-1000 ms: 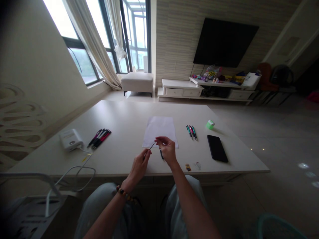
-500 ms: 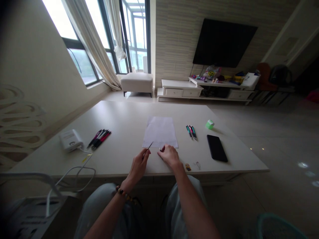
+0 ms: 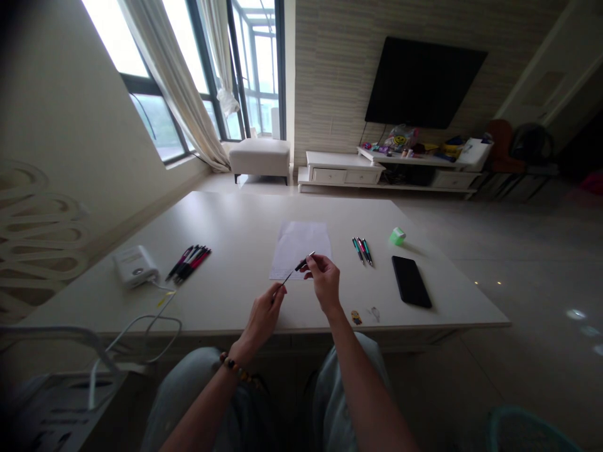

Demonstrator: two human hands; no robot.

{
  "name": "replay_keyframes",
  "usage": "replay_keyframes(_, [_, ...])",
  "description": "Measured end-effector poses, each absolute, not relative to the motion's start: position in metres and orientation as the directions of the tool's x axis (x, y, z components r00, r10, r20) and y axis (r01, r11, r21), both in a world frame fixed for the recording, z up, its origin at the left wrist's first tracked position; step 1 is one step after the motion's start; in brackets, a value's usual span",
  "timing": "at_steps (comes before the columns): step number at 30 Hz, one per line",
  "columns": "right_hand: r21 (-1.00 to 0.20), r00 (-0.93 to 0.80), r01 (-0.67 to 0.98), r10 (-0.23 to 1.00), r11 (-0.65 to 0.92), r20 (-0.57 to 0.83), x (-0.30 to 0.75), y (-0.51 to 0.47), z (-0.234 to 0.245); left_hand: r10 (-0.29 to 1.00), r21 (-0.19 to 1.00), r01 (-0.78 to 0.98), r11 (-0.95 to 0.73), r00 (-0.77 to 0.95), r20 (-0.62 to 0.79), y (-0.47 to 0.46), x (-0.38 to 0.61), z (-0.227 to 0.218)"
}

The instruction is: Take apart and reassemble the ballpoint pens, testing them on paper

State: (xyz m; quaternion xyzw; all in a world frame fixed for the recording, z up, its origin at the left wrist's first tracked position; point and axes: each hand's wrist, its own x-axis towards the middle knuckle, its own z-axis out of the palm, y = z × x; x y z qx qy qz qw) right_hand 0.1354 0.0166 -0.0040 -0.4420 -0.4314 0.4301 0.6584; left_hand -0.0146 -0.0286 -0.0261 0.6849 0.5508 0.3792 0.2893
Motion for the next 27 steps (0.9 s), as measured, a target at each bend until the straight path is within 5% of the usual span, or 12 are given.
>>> replay_keyframes(19, [-0.957,0.16,-0.141,0.96,0.253,0.23,0.13,0.013,-0.003,0.975,0.789,0.573,-0.223,0.118,0.189,-0.027,-0.015,-0.03])
replay_keyframes(27, [-0.981,-0.037,-0.092,0.984,0.17,0.174,0.124,0.01,-0.006,0.969,0.795,0.554,-0.246,0.112,0.221,-0.025,-0.015,-0.032])
